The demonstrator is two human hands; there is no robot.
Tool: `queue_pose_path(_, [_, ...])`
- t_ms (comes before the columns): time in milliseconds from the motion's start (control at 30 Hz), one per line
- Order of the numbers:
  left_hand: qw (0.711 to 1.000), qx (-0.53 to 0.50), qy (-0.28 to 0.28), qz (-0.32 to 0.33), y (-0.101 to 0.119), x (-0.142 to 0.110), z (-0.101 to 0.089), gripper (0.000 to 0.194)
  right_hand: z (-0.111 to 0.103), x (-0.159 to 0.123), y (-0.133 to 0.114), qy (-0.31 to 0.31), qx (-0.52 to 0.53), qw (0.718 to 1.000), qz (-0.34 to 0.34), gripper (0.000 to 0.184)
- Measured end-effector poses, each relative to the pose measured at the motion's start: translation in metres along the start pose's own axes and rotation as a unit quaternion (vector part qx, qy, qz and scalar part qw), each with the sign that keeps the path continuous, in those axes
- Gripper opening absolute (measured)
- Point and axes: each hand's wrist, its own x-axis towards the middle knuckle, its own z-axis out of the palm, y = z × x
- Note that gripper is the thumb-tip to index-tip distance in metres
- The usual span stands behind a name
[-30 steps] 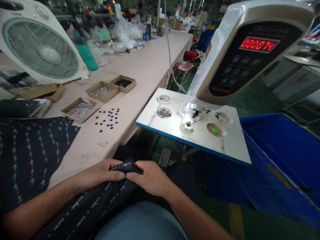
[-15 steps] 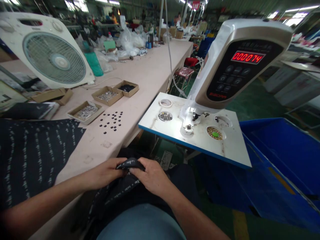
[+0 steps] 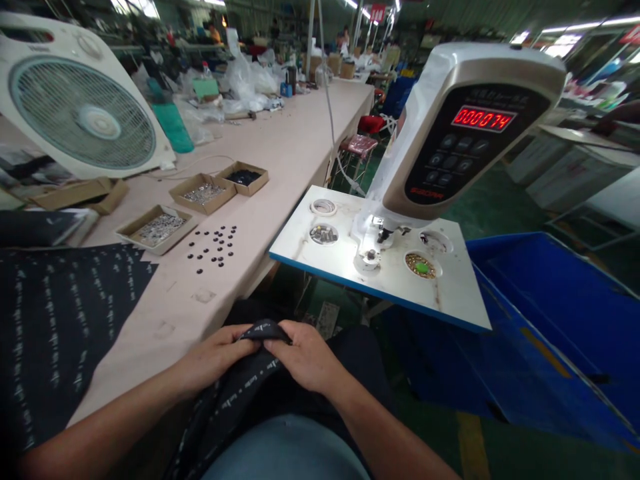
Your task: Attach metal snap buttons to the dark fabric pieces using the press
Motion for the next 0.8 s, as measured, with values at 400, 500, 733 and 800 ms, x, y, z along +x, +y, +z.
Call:
queue_pose_path(400, [0.973,-0.215,-0.066,-0.050,-0.007,0.009,-0.013,0.037,-0.009,0.015,-0.005,-0.006,0.041,0.999,0.034,0.019])
queue_pose_path(500, [0.968,-0.233,-0.071,-0.062,-0.009,0.013,-0.016,0.038,-0.012,0.019,-0.007,0.001,0.038,0.999,0.037,0.022])
queue_pose_path(733, [0.971,-0.223,-0.083,-0.025,-0.012,0.019,-0.019,0.029,-0.025,0.024,-0.008,-0.060,0.028,0.998,0.013,0.043])
queue_pose_path(800, [0.979,-0.186,-0.078,-0.002,-0.014,0.022,-0.018,0.020,-0.034,0.032,-0.012,-0.050,-0.007,0.999,-0.004,0.044])
